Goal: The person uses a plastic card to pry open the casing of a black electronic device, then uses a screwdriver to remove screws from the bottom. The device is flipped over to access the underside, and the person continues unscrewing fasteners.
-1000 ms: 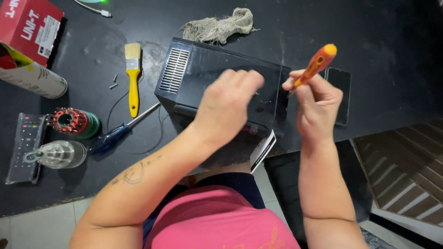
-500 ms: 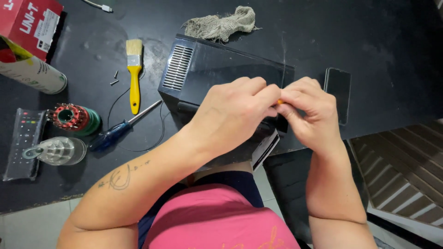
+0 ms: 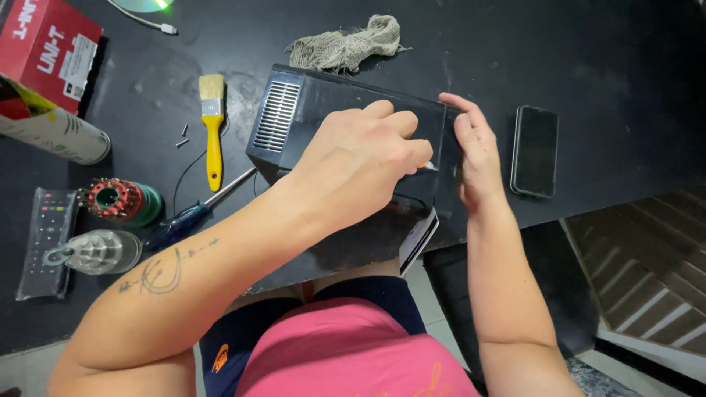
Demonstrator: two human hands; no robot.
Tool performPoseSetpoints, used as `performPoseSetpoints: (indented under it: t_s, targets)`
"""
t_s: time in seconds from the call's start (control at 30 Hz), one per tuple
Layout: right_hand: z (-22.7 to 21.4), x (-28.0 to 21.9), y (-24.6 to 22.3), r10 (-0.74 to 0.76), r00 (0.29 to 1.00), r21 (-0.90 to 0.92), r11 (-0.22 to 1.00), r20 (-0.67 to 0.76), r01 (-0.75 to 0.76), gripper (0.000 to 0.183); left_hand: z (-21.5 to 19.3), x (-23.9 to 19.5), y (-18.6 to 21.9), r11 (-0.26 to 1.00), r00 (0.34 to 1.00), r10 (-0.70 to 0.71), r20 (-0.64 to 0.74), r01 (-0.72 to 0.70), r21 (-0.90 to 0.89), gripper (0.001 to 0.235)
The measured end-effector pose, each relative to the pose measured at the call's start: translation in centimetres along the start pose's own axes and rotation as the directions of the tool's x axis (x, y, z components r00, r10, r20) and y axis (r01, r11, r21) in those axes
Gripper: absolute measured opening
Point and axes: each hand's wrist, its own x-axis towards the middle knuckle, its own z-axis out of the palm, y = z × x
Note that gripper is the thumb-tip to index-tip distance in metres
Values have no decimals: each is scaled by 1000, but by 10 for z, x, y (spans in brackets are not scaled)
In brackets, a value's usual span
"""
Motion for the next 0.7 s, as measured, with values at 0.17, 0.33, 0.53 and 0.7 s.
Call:
performPoseSetpoints:
  t_s: [0.17, 0.33, 0.53, 0.7]
  targets:
    - [10, -5, 4, -43, 995, -163, 986, -95, 27, 40, -8, 7, 13, 990, 997, 29, 77, -39, 134, 8]
    - [20, -10, -3, 11, 985, -209, 977, -173, -48, 47, 0, 5, 24, 981, 994, 46, 102, -64, 182, 8]
    - [20, -11, 2, -33, 985, -215, 977, -168, -4, 47, 7, 11, 29, 981, 991, 58, 123, -79, 176, 16]
    - [23, -12, -3, 7, 984, -147, 989, -179, -34, 44, 9, 15, 32, 987, 987, 8, 163, -34, 158, 8]
